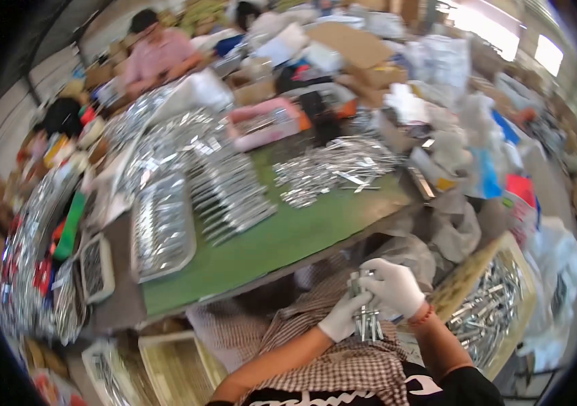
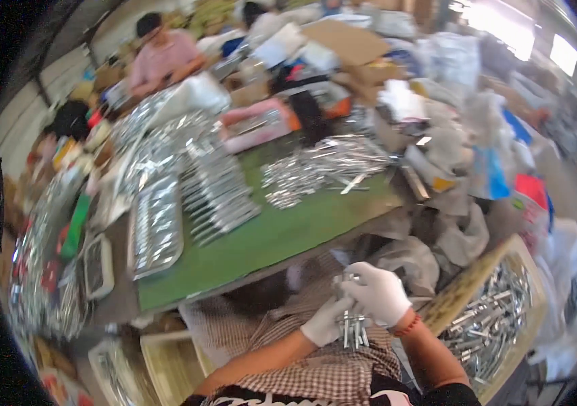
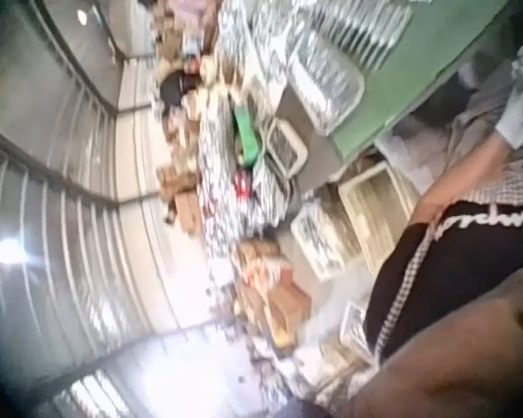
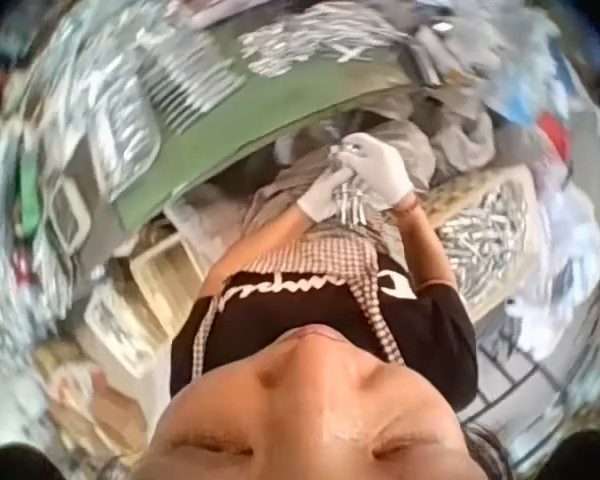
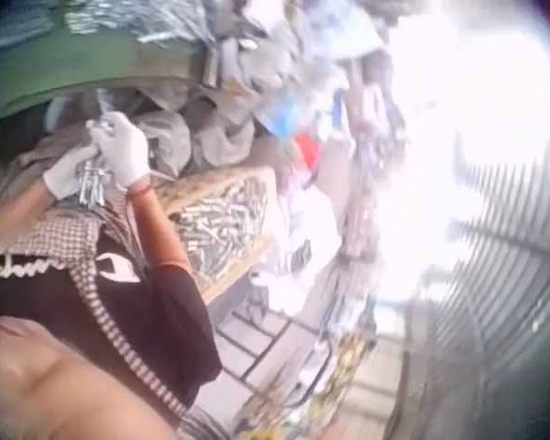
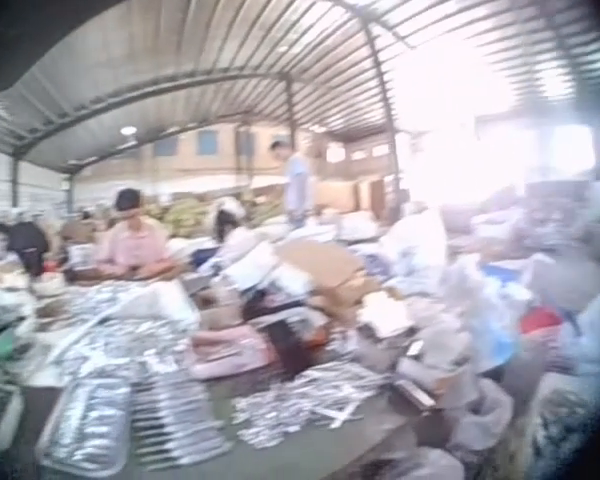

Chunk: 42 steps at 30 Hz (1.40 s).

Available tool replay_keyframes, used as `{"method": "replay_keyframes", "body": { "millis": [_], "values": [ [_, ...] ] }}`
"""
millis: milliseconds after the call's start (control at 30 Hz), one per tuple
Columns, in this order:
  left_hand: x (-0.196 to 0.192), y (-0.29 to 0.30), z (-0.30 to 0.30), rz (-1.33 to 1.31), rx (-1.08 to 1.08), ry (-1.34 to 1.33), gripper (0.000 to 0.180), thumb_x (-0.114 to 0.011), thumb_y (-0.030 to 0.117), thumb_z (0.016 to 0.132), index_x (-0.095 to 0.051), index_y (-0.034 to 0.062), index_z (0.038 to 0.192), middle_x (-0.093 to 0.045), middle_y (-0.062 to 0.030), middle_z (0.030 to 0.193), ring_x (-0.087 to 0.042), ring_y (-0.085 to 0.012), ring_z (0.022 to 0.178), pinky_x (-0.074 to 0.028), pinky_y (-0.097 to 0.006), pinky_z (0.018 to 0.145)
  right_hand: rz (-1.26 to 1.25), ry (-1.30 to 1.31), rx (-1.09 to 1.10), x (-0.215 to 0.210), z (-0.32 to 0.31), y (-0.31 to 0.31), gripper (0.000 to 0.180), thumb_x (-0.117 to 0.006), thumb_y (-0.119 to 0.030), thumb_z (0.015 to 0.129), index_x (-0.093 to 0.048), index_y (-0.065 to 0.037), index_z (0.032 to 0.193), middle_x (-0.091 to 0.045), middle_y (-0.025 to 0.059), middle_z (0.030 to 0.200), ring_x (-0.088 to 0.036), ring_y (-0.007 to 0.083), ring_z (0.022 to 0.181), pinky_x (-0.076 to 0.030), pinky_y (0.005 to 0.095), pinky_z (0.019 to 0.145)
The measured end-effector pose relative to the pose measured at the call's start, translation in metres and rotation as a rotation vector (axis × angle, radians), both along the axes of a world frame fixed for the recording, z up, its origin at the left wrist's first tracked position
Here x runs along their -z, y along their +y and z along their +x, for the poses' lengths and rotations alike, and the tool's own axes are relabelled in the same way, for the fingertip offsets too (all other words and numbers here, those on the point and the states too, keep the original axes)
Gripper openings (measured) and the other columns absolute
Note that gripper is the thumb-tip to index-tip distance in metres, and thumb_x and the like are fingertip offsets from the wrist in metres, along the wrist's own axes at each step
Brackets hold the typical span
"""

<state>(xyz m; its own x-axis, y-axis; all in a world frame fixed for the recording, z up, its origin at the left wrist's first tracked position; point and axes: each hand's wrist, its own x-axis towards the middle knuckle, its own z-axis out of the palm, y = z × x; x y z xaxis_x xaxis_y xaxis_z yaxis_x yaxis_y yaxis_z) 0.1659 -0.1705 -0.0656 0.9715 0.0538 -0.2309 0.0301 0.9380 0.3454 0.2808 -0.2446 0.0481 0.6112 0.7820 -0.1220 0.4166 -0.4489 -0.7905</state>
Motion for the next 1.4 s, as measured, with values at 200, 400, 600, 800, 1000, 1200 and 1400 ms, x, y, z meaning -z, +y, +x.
{"method": "replay_keyframes", "body": {
  "millis": [200, 400, 600, 800, 1000, 1200, 1400],
  "values": [
    [-0.062, 0.029, -0.013, 0.171, -0.131, -0.059, 0.051, -0.068, 0.006, 0.085, -0.044, 0.0061, 0.13, -0.058, -0.0031, 0.111, -0.058, -0.0128, 0.103, -0.05, -0.03, 0.088, 0.231, -0.117, -0.098, -0.056, -0.01, 0.028, 0.036, -0.074, -0.012, 0.078, -0.065, -0.001, 0.111, -0.068, 0.0084, 0.084, -0.064, 0.0138, 0.072, -0.051, 0.0265, 0.065],
    [-0.123, 0.084, -0.025, 1.158, -0.78, 0.044, 0.079, -0.086, 0.017, 0.068, -0.042, 0.0041, 0.133, -0.061, -0.011, 0.118, -0.063, -0.0194, 0.105, -0.051, -0.032, 0.09, 0.532, -0.149, -0.595, -0.079, -0.016, 0.085, 0.095, -0.084, -0.015, 0.063, -0.035, 0.006, 0.141, -0.05, 0.0171, 0.137, -0.048, 0.0248, 0.129, -0.035, 0.0363, 0.109],
    [-0.136, 0.134, -0.049, 1.528, -1.132, 0.098, 0.078, -0.081, 0.017, 0.073, -0.04, 0.0006, 0.137, -0.062, -0.0176, 0.117, -0.067, -0.0277, 0.098, -0.054, -0.034, 0.083, 0.769, -0.028, -0.65, -0.083, -0.047, 0.151, 0.076, -0.088, -0.014, 0.062, -0.052, -0.001, 0.128, -0.054, 0.015, 0.131, -0.053, 0.0276, 0.121, -0.039, 0.0381, 0.105],
    [-0.117, 0.147, -0.057, 1.846, -1.177, 0.251, 0.103, -0.078, 0.007, 0.074, -0.011, 0.0, 0.152, -0.063, -0.0146, 0.11, -0.067, -0.0279, 0.092, -0.053, -0.033, 0.08, 0.811, -0.198, -0.597, -0.058, -0.061, 0.183, 0.041, -0.079, 0.0, 0.059, -0.064, -0.005, 0.097, -0.063, 0.0128, 0.106, -0.061, 0.029, 0.1, -0.05, 0.0367, 0.086],
    [-0.106, 0.153, -0.073, 1.904, -0.91, 0.412, 0.109, -0.078, 0.016, 0.069, -0.008, -0.0045, 0.15, -0.063, -0.0221, 0.101, -0.065, -0.0371, 0.084, -0.052, -0.042, 0.071, 0.888, -0.236, -0.528, -0.056, -0.06, 0.202, 0.029, -0.073, 0.004, 0.062, -0.061, -0.004, 0.087, -0.062, 0.0101, 0.095, -0.061, 0.0248, 0.085, -0.05, 0.0317, 0.078],
    [-0.116, 0.164, -0.079, 1.707, -1.027, 0.371, 0.102, -0.079, 0.019, 0.07, -0.019, 0.0086, 0.152, -0.066, -0.0164, 0.094, -0.066, -0.0356, 0.072, -0.053, -0.041, 0.064, 0.958, -0.066, -0.526, -0.076, -0.087, 0.214, 0.029, -0.066, 0.009, 0.064, -0.058, -0.005, 0.088, -0.059, 0.0116, 0.096, -0.059, 0.021, 0.083, -0.048, 0.0306, 0.075],
    [-0.067, 0.181, -0.12, 1.076, -1.097, 0.288, 0.077, -0.082, 0.018, 0.07, -0.042, 0.0062, 0.135, -0.064, -0.0152, 0.11, -0.068, -0.0269, 0.094, -0.055, -0.036, 0.082, 0.832, 0.008, -1.065, -0.111, -0.118, 0.236, 0.067, -0.08, -0.032, 0.073, -0.053, -0.005, 0.127, -0.048, 0.0202, 0.132, -0.047, 0.0329, 0.124, -0.037, 0.0448, 0.103]
  ]
}}
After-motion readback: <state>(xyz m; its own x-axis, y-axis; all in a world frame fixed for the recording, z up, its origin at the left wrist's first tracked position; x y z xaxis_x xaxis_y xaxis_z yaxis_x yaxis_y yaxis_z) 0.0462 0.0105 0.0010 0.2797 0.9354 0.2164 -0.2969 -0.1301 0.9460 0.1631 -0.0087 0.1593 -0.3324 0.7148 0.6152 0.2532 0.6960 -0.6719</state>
